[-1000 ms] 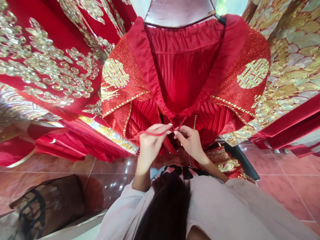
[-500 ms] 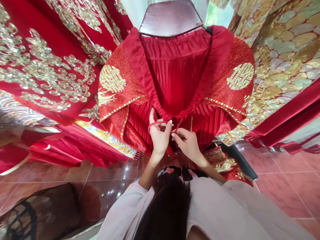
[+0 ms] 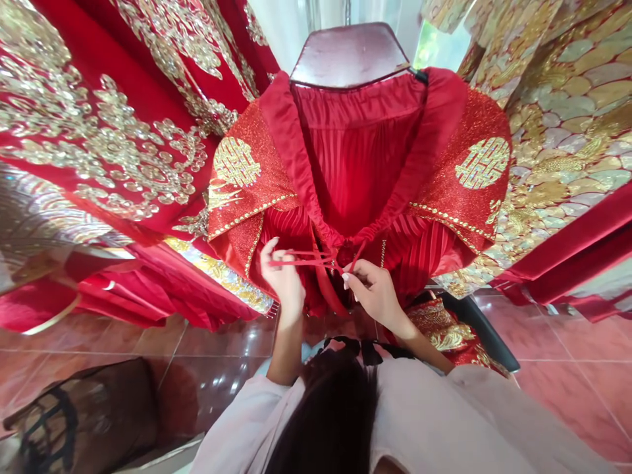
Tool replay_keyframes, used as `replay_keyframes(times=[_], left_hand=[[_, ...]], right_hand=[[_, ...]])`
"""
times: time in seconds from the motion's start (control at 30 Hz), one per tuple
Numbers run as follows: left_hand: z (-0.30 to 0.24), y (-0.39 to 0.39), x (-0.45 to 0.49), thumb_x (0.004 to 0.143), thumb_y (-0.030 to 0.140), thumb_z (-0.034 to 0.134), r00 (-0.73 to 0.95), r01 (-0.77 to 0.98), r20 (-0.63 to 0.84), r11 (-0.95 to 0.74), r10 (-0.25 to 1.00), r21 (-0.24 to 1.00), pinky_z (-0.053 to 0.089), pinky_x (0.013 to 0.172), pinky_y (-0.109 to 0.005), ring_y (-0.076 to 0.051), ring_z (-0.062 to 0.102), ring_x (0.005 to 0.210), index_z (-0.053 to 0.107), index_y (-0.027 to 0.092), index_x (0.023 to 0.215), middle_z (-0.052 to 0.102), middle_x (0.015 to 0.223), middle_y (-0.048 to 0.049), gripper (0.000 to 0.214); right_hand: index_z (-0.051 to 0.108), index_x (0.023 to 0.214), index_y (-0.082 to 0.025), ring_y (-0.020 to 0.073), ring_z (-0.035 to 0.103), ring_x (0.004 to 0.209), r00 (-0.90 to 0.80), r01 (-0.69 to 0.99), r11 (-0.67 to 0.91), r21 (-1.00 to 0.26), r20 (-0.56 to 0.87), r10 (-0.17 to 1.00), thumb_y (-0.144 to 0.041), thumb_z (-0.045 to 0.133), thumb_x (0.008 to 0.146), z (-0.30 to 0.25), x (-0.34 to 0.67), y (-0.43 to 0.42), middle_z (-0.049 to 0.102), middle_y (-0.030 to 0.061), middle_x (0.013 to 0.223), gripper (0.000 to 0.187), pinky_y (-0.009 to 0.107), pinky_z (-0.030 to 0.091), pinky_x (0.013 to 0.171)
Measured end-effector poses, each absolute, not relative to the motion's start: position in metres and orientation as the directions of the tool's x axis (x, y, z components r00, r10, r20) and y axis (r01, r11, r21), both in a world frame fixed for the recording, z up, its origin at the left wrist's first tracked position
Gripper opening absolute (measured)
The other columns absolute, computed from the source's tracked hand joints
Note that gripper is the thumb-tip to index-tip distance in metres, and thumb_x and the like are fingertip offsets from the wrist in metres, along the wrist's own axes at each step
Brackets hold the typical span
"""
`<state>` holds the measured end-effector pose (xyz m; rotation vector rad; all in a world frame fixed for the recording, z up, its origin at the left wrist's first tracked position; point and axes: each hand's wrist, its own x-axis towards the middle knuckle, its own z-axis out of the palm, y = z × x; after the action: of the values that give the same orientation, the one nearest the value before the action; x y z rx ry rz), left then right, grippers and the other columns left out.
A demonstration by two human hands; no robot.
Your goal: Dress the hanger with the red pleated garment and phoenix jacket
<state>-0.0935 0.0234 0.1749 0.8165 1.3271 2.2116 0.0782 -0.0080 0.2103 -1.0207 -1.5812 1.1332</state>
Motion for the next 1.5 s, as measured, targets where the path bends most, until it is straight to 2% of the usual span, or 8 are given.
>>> replay_keyframes(times=[0.13,0.27,0.43,0.6,0.97,1.13,1.3,1.5], left_hand=[[0.176,0.028,-0.134,0.061,0.024,0.058,-0.86,0.002,0.202,-0.393,0.468,0.919,0.047,0.063,-0.024,-0.01,0.051,0.068,0.046,0.019,0.093,0.049,0.085,0.0002,0.035],[0.188,0.012,-0.117,0.067,0.021,0.062,-0.811,0.323,0.493,-0.462,0.314,0.826,0.044,0.09,-0.03,-0.016,0.055,0.094,0.051,0.019,0.092,0.055,0.097,-0.0031,0.028],[0.201,-0.004,-0.046,0.091,0.039,0.047,-0.202,0.169,0.482,-0.454,0.853,0.875,0.05,0.077,-0.029,-0.017,0.061,0.081,0.061,0.015,0.094,0.064,0.085,-0.007,0.028],[0.223,0.005,-0.044,0.083,0.05,0.061,0.032,0.183,0.36,-0.359,0.933,0.915,0.029,0.043,-0.018,-0.007,0.038,0.045,0.057,0.013,0.06,0.044,0.05,0.0028,0.043],[0.37,0.031,-0.156,0.081,0.036,0.071,-0.053,0.642,0.935,-0.705,0.351,0.301,0.029,0.05,-0.023,-0.008,0.039,0.052,0.067,0.02,0.065,0.049,0.055,0.003,0.023],[0.353,0.071,-0.194,0.084,0.043,0.064,-0.148,0.773,0.892,-0.513,0.427,0.374,0.03,0.055,-0.028,-0.011,0.034,0.053,0.056,0.019,0.058,0.041,0.055,0.001,0.036],[0.315,0.091,-0.156,0.081,0.04,0.067,-0.202,0.841,0.867,-0.373,0.456,0.392,0.034,0.09,-0.046,-0.025,0.05,0.088,0.062,0.02,0.079,0.057,0.082,-0.0058,0.021],[0.278,0.114,-0.109,0.078,0.048,0.066,0.361,0.752,0.703,-0.637,0.613,0.168,0.032,0.092,-0.047,-0.03,0.054,0.098,0.062,0.024,0.097,0.062,0.098,-0.0085,0.031]], right_hand=[[0.055,0.075,-0.015,0.0087,0.049,0.052,-0.224,0.134,0.252,-0.959,0.218,0.95,-0.03,0.051,0.083,0.21,0.084,-0.006,0.056,-0.0011,0.059,0.017,0.02,0.037,0.053],[0.053,0.075,-0.015,0.008,0.045,0.054,-0.216,0.157,0.29,-0.944,0.254,0.943,-0.03,0.05,0.084,0.213,0.085,-0.002,0.051,-0.002,0.06,0.018,0.019,0.035,0.052],[0.055,0.074,-0.014,0.0075,0.045,0.055,-0.255,0.206,0.383,-0.9,0.328,0.909,-0.031,0.05,0.086,0.221,0.082,-0.001,0.051,-0.0016,0.061,0.021,0.018,0.035,0.053],[0.063,0.077,-0.013,0.0059,0.043,0.05,-0.248,0.354,0.514,-0.782,0.451,0.857,-0.028,0.055,0.085,0.236,0.107,0.009,0.051,-0.0025,0.057,0.019,0.018,0.034,0.049],[0.068,0.071,-0.021,0.0079,0.04,0.049,-0.189,0.6,0.723,-0.343,0.817,0.544,-0.036,0.067,0.082,0.361,0.196,0.036,0.054,0.0008,0.057,0.019,0.026,0.025,0.047],[0.062,0.071,-0.022,0.0087,0.031,0.048,-0.082,0.66,0.607,-0.442,0.761,0.644,-0.033,0.063,0.085,0.345,0.227,0.092,0.046,0.0003,0.056,0.018,0.028,0.024,0.05],[0.064,0.082,-0.015,0.0172,0.053,0.072,-0.178,0.907,0.408,-0.102,0.785,0.593,-0.026,0.052,0.089,0.326,0.188,0.102,0.063,0.0084,0.078,0.018,0.032,0.037,0.068],[0.059,0.091,-0.015,0.0227,0.049,0.1,-0.462,0.842,0.524,0.125,0.668,0.583,-0.016,0.039,0.093,0.319,0.13,0.093,0.06,0.0101,0.104,0.02,0.039,0.036,0.087]])
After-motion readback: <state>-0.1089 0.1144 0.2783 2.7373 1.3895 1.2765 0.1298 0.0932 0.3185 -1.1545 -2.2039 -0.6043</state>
